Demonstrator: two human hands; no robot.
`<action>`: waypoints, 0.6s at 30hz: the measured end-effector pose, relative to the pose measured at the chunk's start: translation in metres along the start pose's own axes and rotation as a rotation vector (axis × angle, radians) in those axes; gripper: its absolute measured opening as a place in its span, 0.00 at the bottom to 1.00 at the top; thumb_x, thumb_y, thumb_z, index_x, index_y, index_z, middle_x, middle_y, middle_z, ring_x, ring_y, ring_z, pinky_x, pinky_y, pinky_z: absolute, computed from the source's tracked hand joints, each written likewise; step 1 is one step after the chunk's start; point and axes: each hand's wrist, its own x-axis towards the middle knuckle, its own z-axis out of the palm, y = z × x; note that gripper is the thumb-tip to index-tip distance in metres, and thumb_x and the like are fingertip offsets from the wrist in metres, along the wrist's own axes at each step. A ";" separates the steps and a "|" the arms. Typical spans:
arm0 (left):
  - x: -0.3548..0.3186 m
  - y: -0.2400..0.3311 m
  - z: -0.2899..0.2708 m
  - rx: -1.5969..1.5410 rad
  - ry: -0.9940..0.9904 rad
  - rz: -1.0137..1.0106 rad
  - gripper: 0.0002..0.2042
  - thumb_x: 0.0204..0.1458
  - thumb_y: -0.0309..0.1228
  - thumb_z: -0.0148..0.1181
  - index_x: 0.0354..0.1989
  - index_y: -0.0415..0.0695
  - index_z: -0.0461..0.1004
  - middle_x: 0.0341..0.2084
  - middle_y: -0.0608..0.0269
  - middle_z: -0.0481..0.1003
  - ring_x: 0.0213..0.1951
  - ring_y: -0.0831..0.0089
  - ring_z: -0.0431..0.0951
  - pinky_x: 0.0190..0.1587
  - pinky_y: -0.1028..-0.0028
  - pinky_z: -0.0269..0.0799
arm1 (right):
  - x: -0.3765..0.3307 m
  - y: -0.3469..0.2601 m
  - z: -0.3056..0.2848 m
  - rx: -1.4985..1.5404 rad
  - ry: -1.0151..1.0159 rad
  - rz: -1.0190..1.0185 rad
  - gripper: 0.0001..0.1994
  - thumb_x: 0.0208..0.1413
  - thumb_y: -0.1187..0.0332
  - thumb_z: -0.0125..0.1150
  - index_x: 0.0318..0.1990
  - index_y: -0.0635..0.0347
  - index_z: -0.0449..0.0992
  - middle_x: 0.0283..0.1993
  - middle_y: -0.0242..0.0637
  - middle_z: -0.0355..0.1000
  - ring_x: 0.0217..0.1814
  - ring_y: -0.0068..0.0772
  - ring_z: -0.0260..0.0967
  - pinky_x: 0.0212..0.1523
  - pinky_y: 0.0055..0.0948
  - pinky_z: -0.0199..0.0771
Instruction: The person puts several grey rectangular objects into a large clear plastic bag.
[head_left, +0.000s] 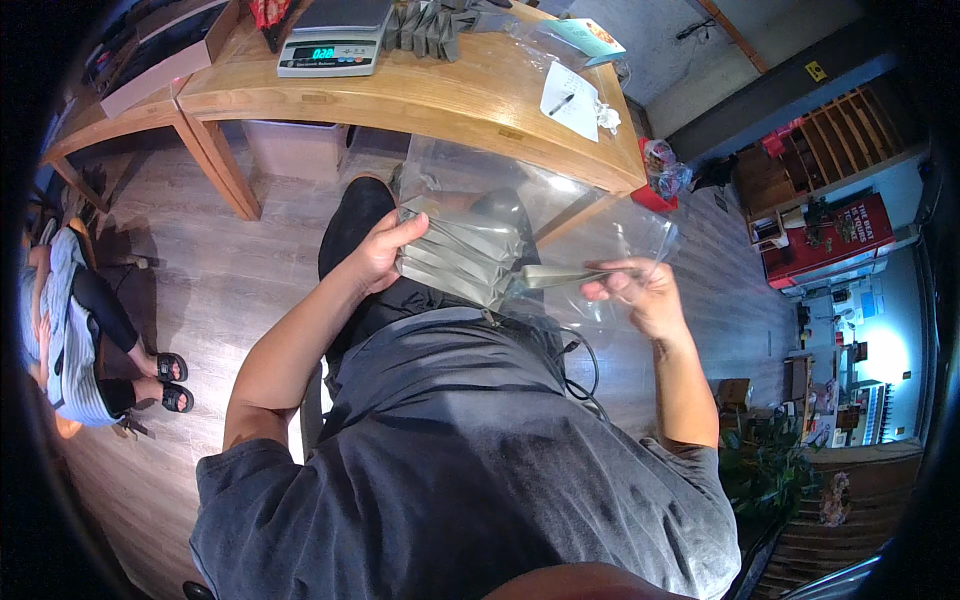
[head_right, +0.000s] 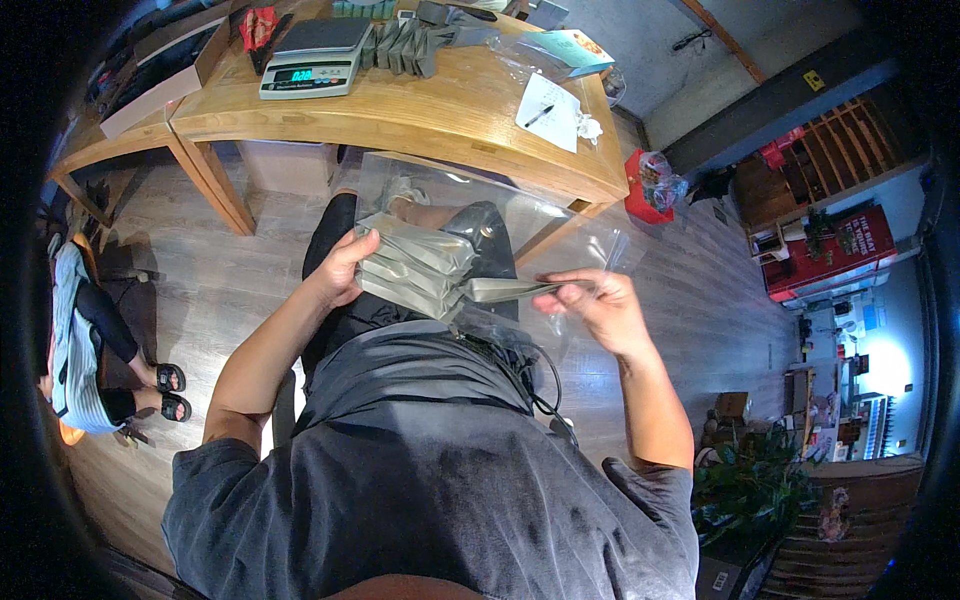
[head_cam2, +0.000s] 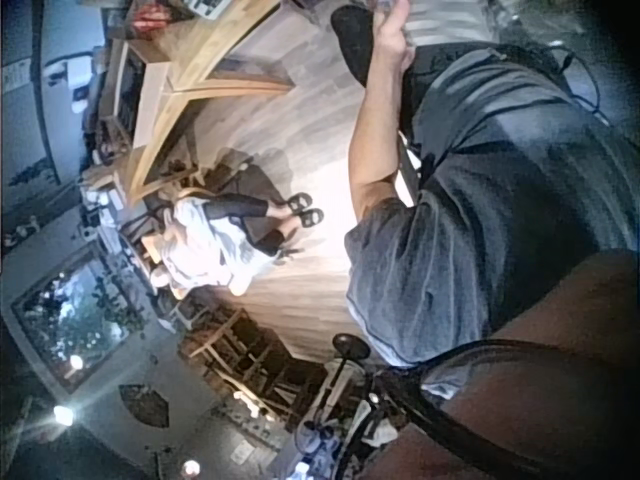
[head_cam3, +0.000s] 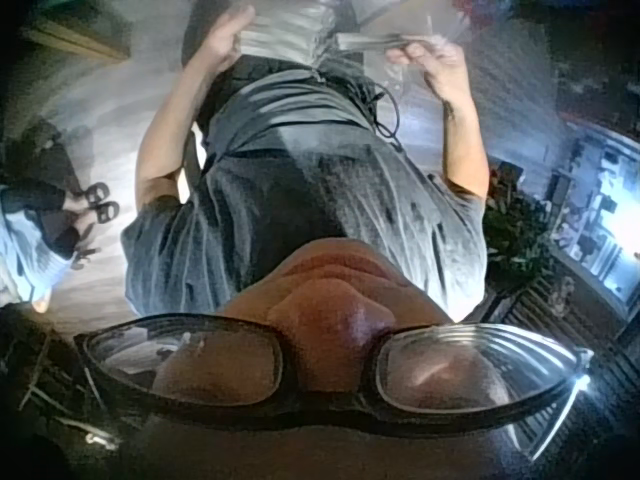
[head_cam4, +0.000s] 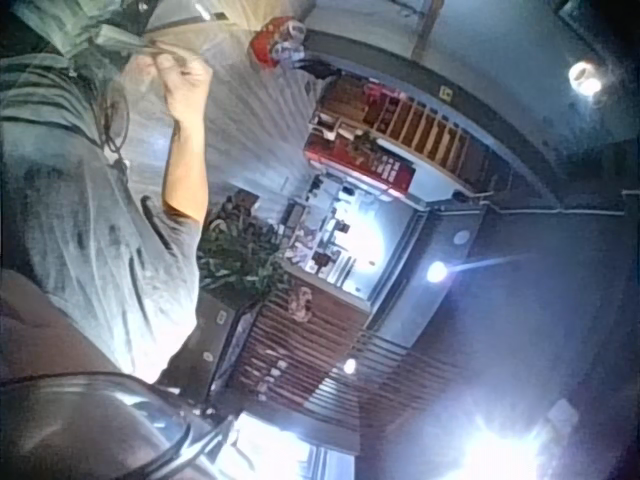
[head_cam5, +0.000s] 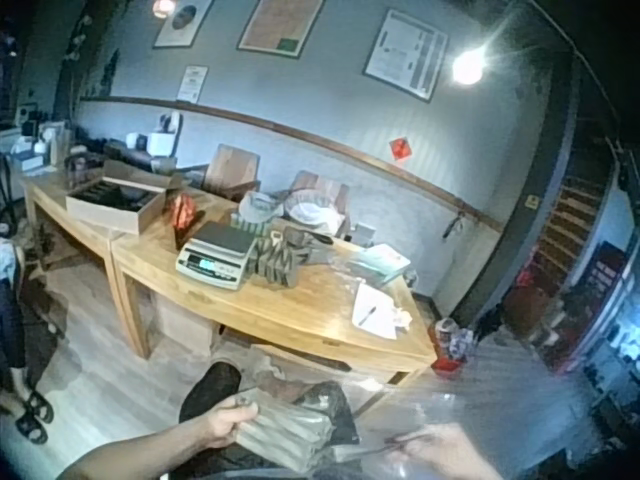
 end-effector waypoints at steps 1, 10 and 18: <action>0.001 -0.001 0.001 -0.029 -0.014 -0.002 0.24 0.58 0.42 0.54 0.58 0.40 0.62 0.49 0.56 0.72 0.51 0.64 0.74 0.55 0.62 0.70 | -0.002 0.004 -0.012 0.050 -0.015 -0.106 0.09 0.56 0.75 0.58 0.43 0.70 0.75 0.47 0.55 0.74 0.44 0.44 0.77 0.48 0.39 0.77; 0.003 -0.006 0.005 -0.005 -0.094 -0.006 0.25 0.58 0.40 0.54 0.59 0.37 0.61 0.50 0.54 0.72 0.51 0.65 0.74 0.54 0.65 0.70 | 0.006 -0.013 0.003 0.112 -0.195 0.013 0.20 0.58 0.68 0.58 0.57 0.63 0.69 0.66 0.47 0.59 0.64 0.42 0.62 0.64 0.39 0.61; -0.001 -0.003 0.016 0.091 -0.178 0.053 0.33 0.54 0.42 0.59 0.64 0.38 0.54 0.55 0.54 0.67 0.56 0.64 0.68 0.59 0.65 0.63 | 0.028 -0.046 0.023 -0.382 -0.627 -0.050 0.22 0.59 0.73 0.48 0.63 0.60 0.64 0.72 0.42 0.50 0.75 0.40 0.43 0.71 0.36 0.40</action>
